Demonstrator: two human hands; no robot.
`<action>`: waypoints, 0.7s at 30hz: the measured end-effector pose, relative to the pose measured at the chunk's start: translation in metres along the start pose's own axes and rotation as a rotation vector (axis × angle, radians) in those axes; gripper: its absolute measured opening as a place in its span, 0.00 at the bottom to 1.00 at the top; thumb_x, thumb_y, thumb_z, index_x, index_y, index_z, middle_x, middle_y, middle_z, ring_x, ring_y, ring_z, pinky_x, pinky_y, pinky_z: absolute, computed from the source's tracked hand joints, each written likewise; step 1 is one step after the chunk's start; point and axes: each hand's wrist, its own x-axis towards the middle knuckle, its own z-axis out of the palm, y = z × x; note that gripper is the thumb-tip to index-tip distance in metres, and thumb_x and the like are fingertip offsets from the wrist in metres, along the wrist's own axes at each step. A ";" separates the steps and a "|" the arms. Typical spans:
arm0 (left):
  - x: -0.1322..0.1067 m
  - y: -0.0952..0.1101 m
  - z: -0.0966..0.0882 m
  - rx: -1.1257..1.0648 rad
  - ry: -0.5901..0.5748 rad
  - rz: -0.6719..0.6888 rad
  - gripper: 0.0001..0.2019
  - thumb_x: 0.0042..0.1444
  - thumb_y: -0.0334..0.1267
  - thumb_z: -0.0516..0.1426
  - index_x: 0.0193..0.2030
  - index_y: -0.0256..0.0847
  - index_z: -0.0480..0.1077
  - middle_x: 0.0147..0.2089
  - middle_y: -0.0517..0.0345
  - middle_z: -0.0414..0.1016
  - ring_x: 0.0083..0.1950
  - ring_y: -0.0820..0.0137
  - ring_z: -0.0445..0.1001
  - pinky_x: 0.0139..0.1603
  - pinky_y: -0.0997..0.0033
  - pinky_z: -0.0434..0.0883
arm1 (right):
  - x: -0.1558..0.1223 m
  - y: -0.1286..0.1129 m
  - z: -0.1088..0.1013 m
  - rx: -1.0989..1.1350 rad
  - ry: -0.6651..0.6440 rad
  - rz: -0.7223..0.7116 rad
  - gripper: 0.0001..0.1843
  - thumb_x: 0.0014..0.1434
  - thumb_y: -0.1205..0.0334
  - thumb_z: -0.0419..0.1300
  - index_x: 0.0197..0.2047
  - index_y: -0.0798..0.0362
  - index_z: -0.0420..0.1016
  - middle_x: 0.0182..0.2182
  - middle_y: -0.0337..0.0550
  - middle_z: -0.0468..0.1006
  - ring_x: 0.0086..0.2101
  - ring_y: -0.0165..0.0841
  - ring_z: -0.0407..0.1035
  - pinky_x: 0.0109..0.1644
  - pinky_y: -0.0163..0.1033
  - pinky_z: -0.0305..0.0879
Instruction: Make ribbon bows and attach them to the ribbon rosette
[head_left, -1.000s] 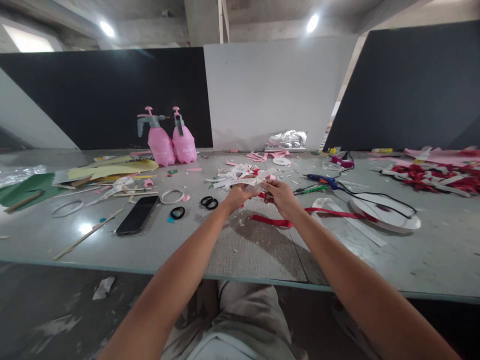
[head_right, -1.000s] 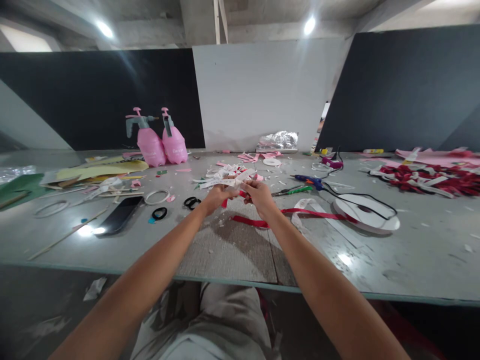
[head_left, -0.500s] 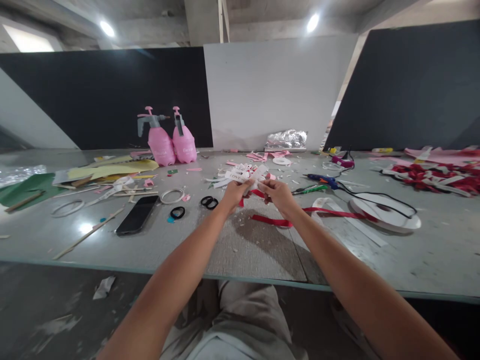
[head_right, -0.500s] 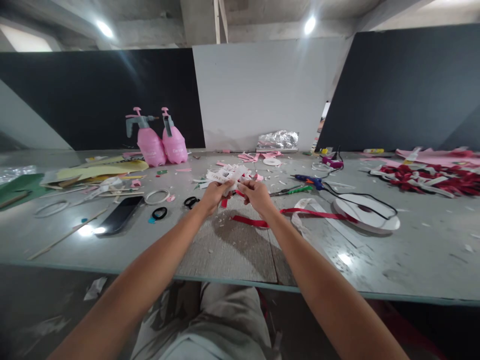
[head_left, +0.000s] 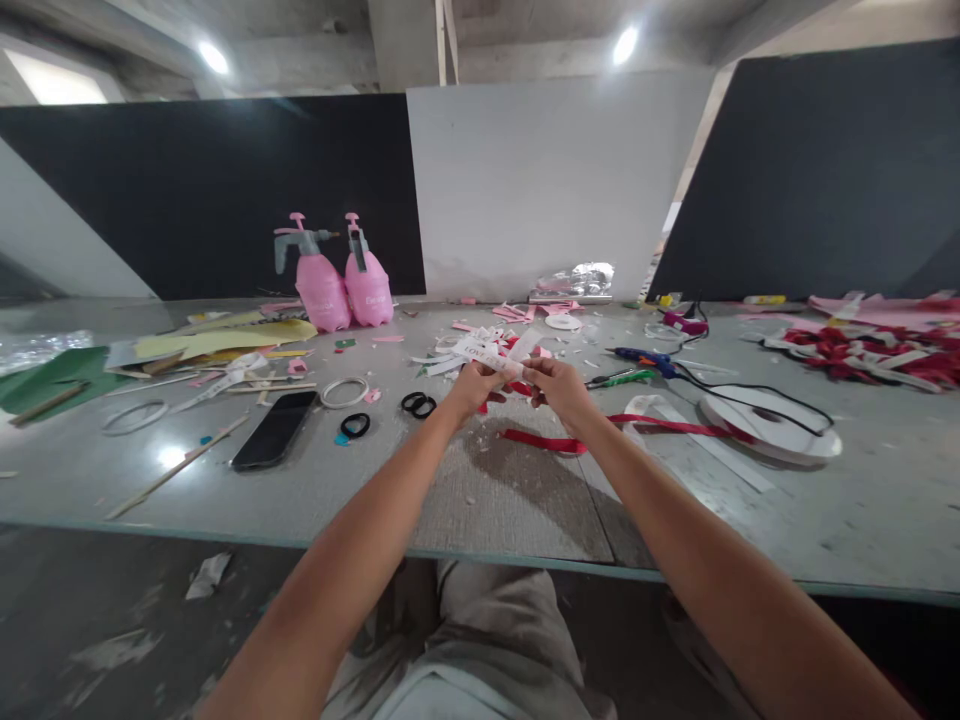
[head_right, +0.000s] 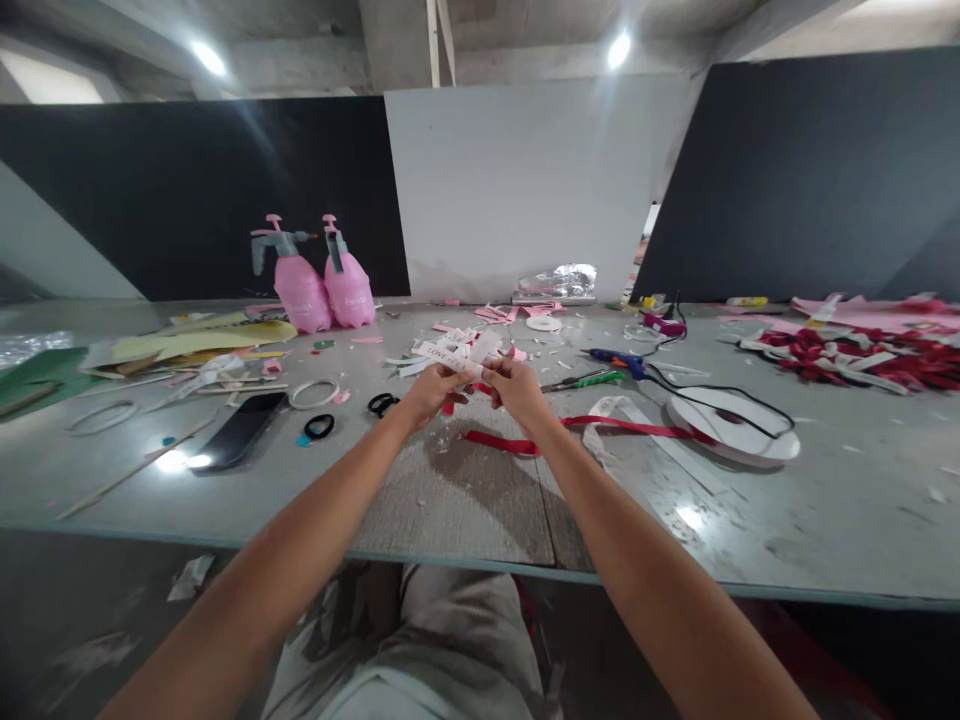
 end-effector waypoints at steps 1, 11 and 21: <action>0.000 0.000 0.000 0.014 0.005 -0.001 0.23 0.41 0.52 0.68 0.35 0.34 0.75 0.35 0.50 0.77 0.30 0.73 0.73 0.29 0.73 0.70 | 0.000 0.000 0.000 -0.006 0.008 -0.002 0.15 0.47 0.55 0.67 0.35 0.55 0.75 0.17 0.31 0.66 0.16 0.22 0.57 0.17 0.31 0.60; 0.003 -0.004 -0.002 -0.014 0.058 -0.012 0.21 0.42 0.50 0.68 0.36 0.34 0.75 0.32 0.53 0.77 0.31 0.68 0.77 0.29 0.70 0.72 | 0.000 0.002 -0.001 -0.167 -0.004 -0.063 0.13 0.50 0.53 0.63 0.27 0.54 0.71 0.13 0.31 0.64 0.14 0.23 0.57 0.17 0.30 0.58; 0.003 -0.006 -0.004 -0.053 -0.039 -0.062 0.21 0.49 0.50 0.65 0.44 0.36 0.74 0.40 0.48 0.80 0.31 0.71 0.77 0.36 0.69 0.74 | 0.000 -0.006 -0.002 0.049 0.086 -0.019 0.10 0.45 0.57 0.64 0.26 0.54 0.70 0.15 0.31 0.63 0.16 0.22 0.56 0.18 0.30 0.59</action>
